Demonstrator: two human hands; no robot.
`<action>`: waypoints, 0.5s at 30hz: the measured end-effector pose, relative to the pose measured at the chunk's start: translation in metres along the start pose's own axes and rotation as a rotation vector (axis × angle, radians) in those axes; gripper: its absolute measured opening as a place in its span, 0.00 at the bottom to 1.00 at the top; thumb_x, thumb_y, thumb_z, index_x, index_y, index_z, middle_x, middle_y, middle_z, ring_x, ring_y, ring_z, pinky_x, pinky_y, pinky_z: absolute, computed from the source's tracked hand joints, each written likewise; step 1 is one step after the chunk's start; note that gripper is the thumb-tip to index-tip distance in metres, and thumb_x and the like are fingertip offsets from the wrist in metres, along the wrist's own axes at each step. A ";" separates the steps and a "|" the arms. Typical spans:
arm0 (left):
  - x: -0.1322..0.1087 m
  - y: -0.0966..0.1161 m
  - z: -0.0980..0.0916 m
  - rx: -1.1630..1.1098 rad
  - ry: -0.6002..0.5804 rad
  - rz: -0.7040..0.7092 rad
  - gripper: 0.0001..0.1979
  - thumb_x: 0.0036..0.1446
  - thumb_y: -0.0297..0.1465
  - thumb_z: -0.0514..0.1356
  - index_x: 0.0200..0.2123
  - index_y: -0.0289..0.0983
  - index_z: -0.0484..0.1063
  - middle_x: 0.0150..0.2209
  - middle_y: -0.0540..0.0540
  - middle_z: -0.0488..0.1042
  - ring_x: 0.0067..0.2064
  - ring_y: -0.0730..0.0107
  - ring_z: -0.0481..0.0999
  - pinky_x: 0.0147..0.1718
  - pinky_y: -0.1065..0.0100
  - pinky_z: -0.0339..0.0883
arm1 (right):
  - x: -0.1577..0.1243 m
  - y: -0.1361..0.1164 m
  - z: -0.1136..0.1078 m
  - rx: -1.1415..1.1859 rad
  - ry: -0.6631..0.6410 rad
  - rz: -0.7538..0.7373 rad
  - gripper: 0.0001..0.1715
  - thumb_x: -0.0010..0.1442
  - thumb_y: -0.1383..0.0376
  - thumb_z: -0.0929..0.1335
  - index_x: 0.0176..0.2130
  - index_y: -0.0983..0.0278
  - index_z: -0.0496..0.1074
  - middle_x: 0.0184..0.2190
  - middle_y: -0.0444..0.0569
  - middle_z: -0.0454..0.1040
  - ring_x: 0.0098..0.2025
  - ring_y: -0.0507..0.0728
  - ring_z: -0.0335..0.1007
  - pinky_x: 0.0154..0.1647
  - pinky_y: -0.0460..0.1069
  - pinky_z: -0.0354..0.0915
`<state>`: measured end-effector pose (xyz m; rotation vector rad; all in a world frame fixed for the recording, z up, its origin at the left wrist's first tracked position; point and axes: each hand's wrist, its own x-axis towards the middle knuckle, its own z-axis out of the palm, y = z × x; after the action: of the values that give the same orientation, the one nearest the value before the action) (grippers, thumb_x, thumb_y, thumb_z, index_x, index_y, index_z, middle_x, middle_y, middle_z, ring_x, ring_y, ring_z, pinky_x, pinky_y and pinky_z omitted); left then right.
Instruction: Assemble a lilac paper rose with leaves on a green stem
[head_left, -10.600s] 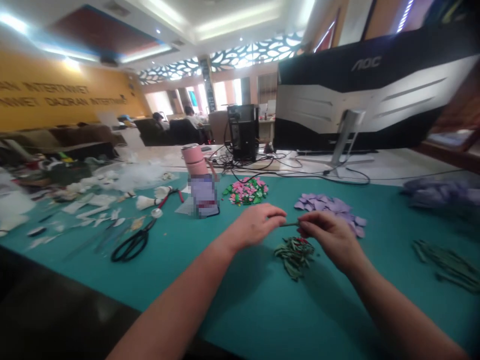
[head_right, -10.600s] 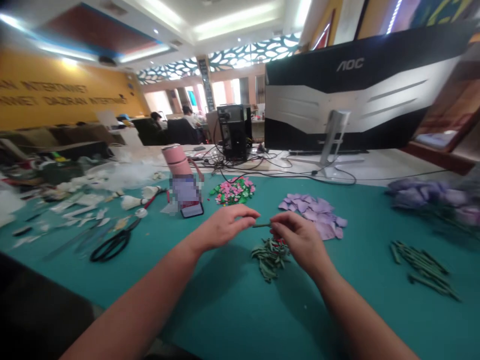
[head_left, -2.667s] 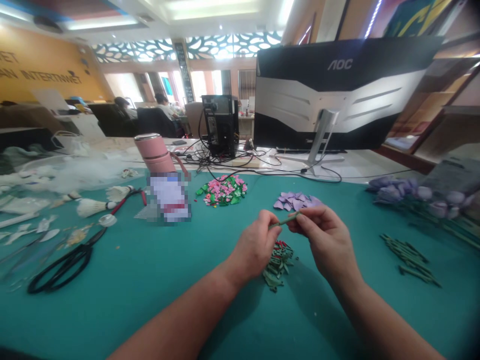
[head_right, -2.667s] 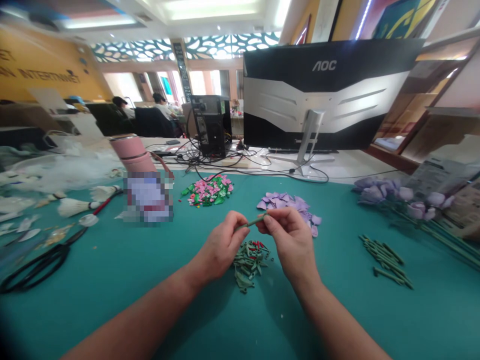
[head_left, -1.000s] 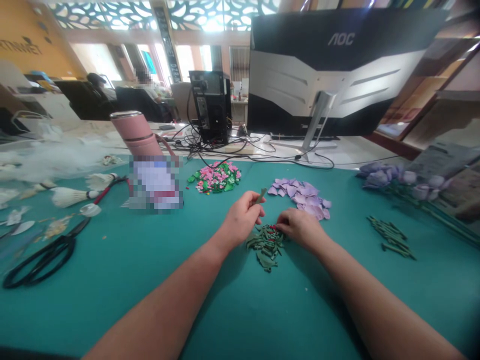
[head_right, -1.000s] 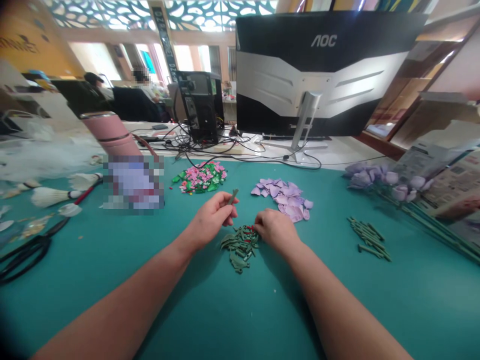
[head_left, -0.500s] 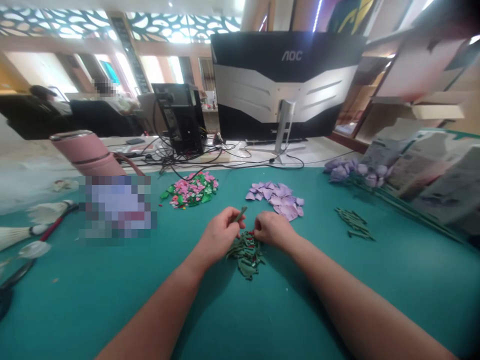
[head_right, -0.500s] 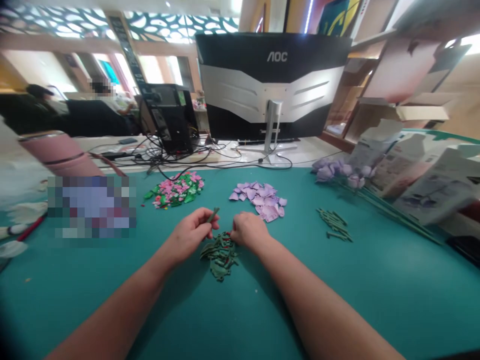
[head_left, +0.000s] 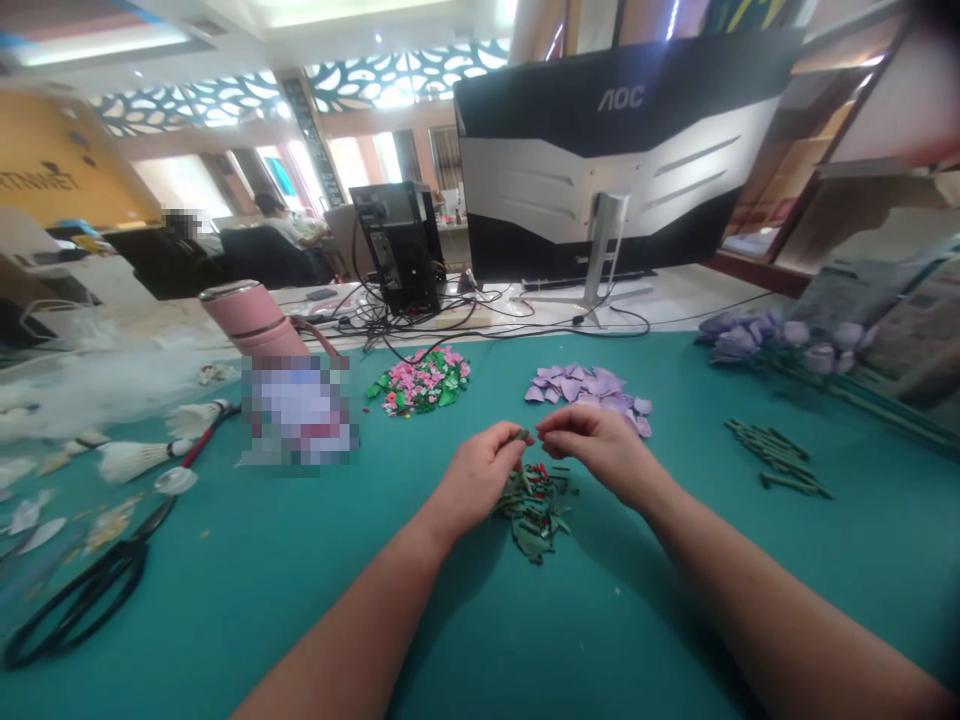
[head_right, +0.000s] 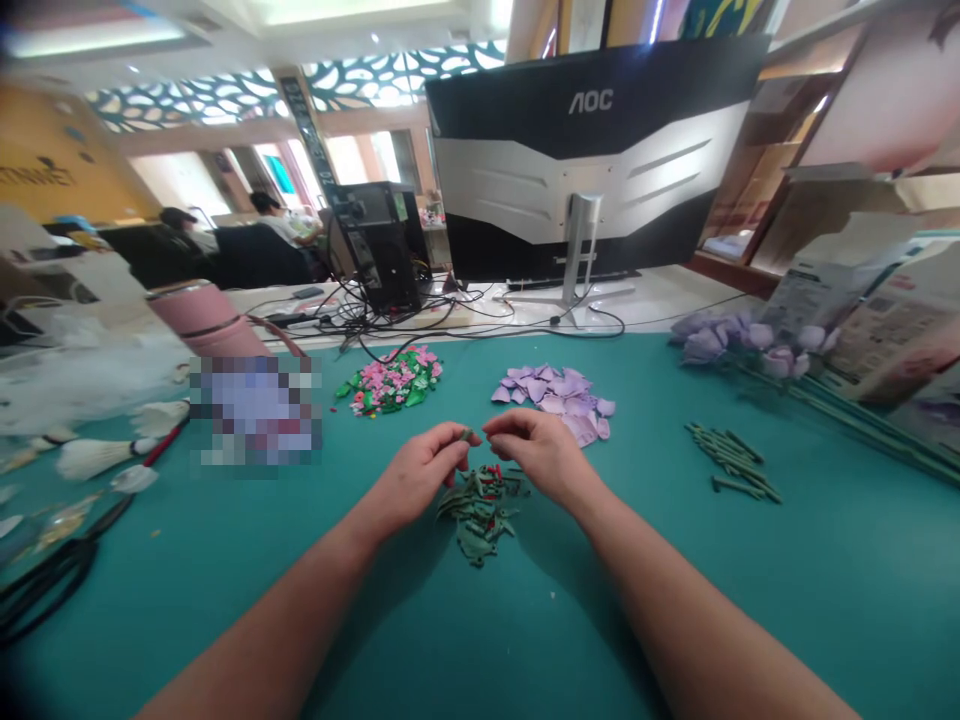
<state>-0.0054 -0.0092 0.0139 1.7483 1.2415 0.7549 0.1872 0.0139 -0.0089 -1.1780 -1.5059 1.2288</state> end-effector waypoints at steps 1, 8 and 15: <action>0.000 0.001 0.000 0.023 0.000 0.011 0.12 0.63 0.35 0.51 0.42 0.37 0.73 0.30 0.52 0.69 0.29 0.73 0.67 0.31 0.70 0.61 | -0.001 -0.002 0.001 0.066 0.008 0.009 0.13 0.48 0.59 0.73 0.35 0.63 0.77 0.26 0.45 0.78 0.30 0.53 0.73 0.36 0.51 0.70; -0.001 0.004 0.002 0.115 0.004 0.088 0.13 0.65 0.37 0.51 0.36 0.38 0.71 0.28 0.53 0.69 0.32 0.72 0.67 0.34 0.70 0.58 | -0.006 -0.007 0.005 0.233 0.029 0.004 0.16 0.49 0.55 0.76 0.33 0.64 0.76 0.28 0.47 0.79 0.30 0.52 0.74 0.34 0.49 0.70; -0.005 0.007 0.003 0.149 -0.005 0.105 0.13 0.66 0.37 0.51 0.39 0.39 0.73 0.30 0.52 0.71 0.33 0.71 0.68 0.35 0.69 0.58 | -0.009 -0.015 0.009 0.223 0.053 0.010 0.16 0.47 0.55 0.76 0.28 0.64 0.75 0.23 0.45 0.76 0.25 0.50 0.70 0.28 0.47 0.67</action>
<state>-0.0015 -0.0158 0.0183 1.9479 1.2368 0.7336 0.1781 0.0024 0.0040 -1.0626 -1.2879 1.3248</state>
